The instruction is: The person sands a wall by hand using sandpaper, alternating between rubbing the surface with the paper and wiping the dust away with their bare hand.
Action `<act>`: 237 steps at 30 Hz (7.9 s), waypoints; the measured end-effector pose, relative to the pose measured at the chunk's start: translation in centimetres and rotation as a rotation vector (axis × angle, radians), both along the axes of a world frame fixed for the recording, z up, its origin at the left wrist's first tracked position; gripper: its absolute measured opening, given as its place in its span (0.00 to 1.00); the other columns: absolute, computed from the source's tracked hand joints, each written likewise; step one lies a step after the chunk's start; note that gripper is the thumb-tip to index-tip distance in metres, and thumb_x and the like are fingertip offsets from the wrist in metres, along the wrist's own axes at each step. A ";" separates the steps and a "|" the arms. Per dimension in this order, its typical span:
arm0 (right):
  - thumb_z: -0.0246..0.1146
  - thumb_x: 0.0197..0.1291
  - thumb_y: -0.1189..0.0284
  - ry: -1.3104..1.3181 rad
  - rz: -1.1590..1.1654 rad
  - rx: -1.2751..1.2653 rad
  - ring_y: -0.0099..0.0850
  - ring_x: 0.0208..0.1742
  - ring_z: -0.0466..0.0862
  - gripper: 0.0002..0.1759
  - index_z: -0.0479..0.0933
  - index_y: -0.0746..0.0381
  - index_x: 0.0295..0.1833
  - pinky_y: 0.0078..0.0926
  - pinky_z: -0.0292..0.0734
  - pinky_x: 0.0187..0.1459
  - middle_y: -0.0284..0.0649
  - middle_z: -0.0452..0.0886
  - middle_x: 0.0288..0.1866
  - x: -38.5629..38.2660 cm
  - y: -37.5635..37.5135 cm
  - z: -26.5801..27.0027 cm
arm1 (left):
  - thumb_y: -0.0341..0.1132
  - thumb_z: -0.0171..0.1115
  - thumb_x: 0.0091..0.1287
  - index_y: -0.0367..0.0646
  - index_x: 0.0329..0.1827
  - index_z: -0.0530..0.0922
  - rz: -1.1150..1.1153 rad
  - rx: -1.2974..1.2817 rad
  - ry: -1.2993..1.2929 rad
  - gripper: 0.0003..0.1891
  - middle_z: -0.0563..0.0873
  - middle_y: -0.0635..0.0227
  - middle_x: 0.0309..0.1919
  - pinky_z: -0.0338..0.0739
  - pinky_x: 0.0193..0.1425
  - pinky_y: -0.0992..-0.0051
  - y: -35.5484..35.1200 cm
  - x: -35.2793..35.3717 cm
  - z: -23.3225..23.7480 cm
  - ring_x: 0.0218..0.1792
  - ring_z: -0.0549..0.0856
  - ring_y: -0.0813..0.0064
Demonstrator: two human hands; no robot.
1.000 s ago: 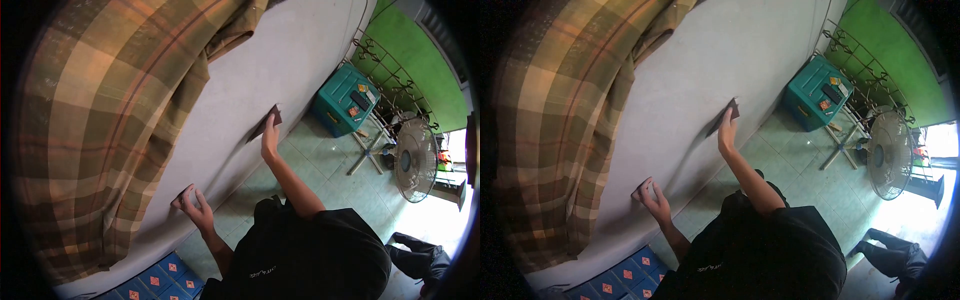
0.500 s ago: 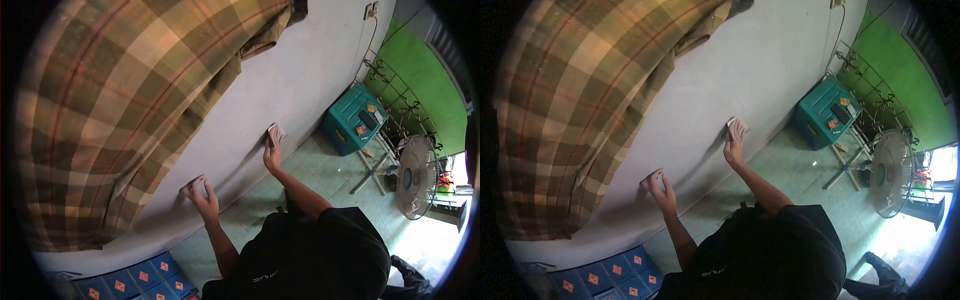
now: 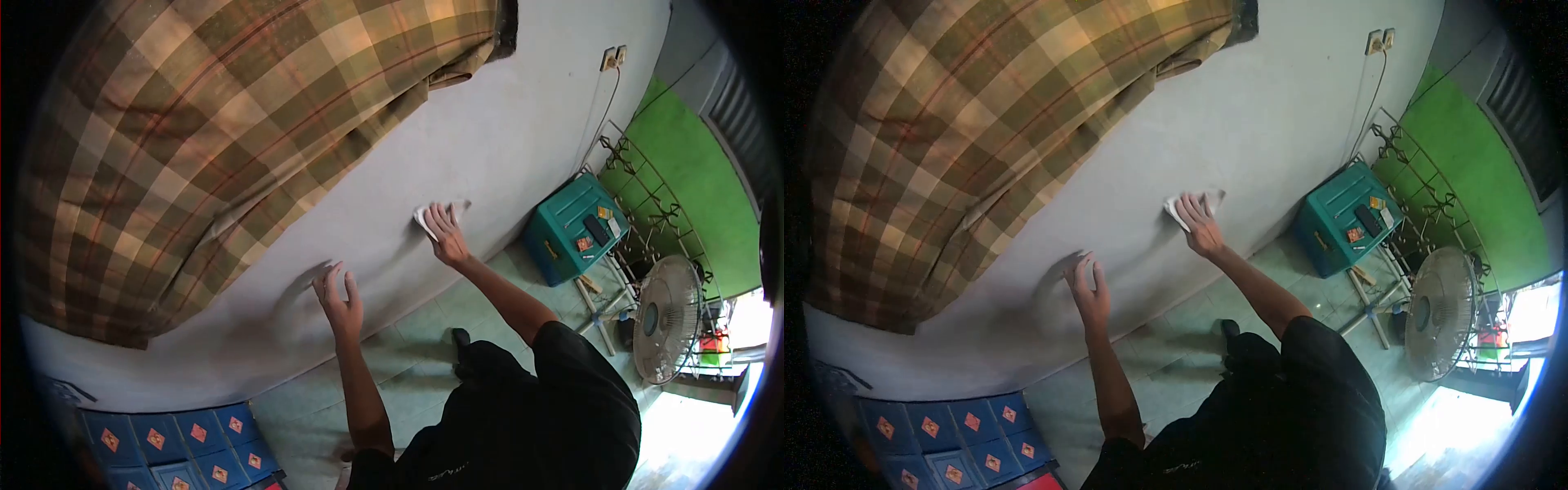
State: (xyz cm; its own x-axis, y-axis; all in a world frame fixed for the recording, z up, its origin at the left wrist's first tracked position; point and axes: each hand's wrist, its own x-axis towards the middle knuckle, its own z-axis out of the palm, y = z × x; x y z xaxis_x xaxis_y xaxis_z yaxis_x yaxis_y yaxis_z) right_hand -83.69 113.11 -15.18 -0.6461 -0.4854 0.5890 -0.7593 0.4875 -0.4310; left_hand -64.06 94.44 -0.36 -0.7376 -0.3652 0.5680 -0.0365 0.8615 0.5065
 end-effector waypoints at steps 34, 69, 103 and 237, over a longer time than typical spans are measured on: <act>0.61 0.42 0.76 0.208 0.465 0.114 0.31 0.70 0.66 0.44 0.61 0.57 0.71 0.37 0.59 0.68 0.34 0.66 0.70 -7.8 6.4 2.5 | 0.33 0.58 0.60 0.52 0.49 0.75 -0.081 -0.916 0.525 0.14 0.69 0.68 0.50 0.74 0.39 0.72 1.2 -14.9 -1.8 0.42 0.75 0.72; 0.60 0.38 0.77 0.483 0.262 0.044 0.29 0.69 0.68 0.44 0.65 0.53 0.70 0.45 0.61 0.65 0.31 0.68 0.70 -5.9 3.1 13.9 | 0.47 0.66 0.61 0.34 0.75 0.38 0.530 -0.305 0.251 0.52 0.41 0.40 0.74 0.40 0.74 0.50 -0.9 -3.1 3.4 0.74 0.41 0.44; 0.54 0.56 0.75 0.566 0.131 -0.124 0.54 0.72 0.60 0.32 0.64 0.62 0.70 0.62 0.43 0.70 0.50 0.63 0.72 2.3 -9.0 11.0 | 0.70 0.67 0.44 0.47 0.77 0.46 0.464 -0.630 0.160 0.62 0.35 0.29 0.70 0.46 0.64 0.28 -15.8 6.7 0.0 0.71 0.40 0.30; 0.38 0.72 0.65 -1.350 -0.239 -2.153 0.39 0.66 0.68 0.21 0.67 0.58 0.63 0.42 0.60 0.70 0.42 0.71 0.65 4.0 -10.6 -33.0 | 0.50 0.36 0.71 0.54 0.64 0.73 0.073 -0.972 0.427 0.25 0.59 0.49 0.72 0.23 0.72 0.40 -5.4 -8.9 -24.2 0.75 0.49 0.45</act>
State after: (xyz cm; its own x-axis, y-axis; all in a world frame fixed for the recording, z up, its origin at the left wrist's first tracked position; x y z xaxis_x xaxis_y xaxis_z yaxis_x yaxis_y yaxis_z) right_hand -79.71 102.47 -48.22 -0.8144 -0.0102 -0.5802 0.1303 -0.9775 -0.1658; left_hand -72.92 88.99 -24.61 -0.4026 0.3494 0.8461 -0.0866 0.9056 -0.4152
